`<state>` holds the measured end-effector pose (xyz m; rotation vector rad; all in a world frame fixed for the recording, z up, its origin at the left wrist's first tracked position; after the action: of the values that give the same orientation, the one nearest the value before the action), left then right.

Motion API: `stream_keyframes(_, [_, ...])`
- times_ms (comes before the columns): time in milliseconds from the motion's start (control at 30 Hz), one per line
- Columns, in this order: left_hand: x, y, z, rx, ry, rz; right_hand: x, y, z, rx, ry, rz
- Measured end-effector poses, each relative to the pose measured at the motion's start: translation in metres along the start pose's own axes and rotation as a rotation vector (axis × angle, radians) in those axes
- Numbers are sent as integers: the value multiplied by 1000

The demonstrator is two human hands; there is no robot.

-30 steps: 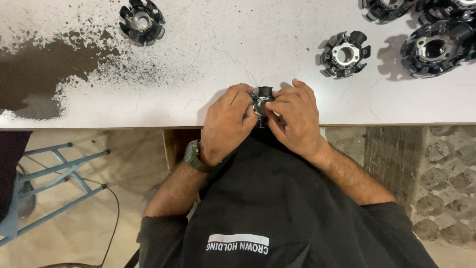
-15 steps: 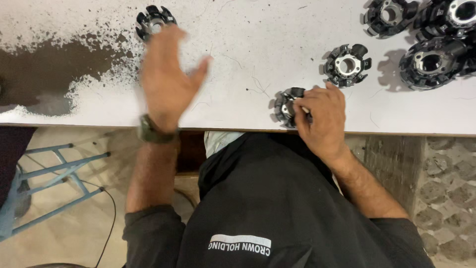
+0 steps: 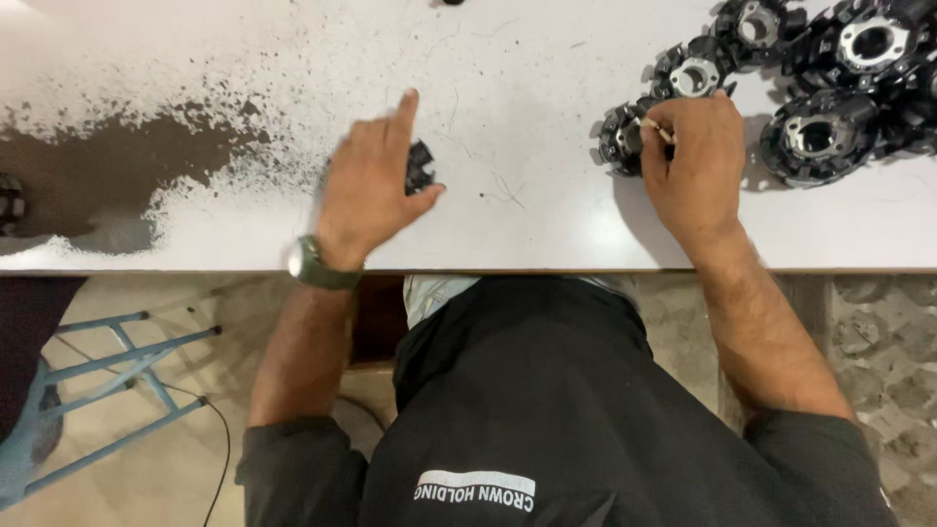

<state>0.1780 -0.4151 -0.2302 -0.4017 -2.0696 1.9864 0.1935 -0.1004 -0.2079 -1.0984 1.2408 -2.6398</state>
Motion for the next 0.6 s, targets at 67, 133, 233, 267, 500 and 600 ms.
stream_keyframes(67, [1, 10, -22, -34, -4, -3, -5, -9, 11, 47, -11, -74])
stream_keyframes(133, [-5, 17, -54, -105, 12, -35, -21, -8, 23, 164, 34, -113])
stream_keyframes(233, [-15, 18, -90, -217, -13, -152, -44, 6, 33, 375, 129, -152])
stream_keyframes(267, [-19, 7, -96, -213, 34, -290, -51, 10, 38, 401, 152, -155])
stream_keyframes(500, [-30, -6, -102, -304, 148, -403, -55, 36, 64, 514, 181, -63])
stream_keyframes(600, [-27, 5, -92, -361, 16, -346, -45, 49, 74, 482, 126, -11])
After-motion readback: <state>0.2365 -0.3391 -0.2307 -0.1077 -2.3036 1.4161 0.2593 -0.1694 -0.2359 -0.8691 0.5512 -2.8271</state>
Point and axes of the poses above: each hand's wrist, its own x-axis towards the middle knuckle, its own y-axis out of the palm, z = x × y, the point moved 8 cm from there along x, towards the middle knuckle, and after that the axes turned 12 degrees about x, right-handed, at the moved point
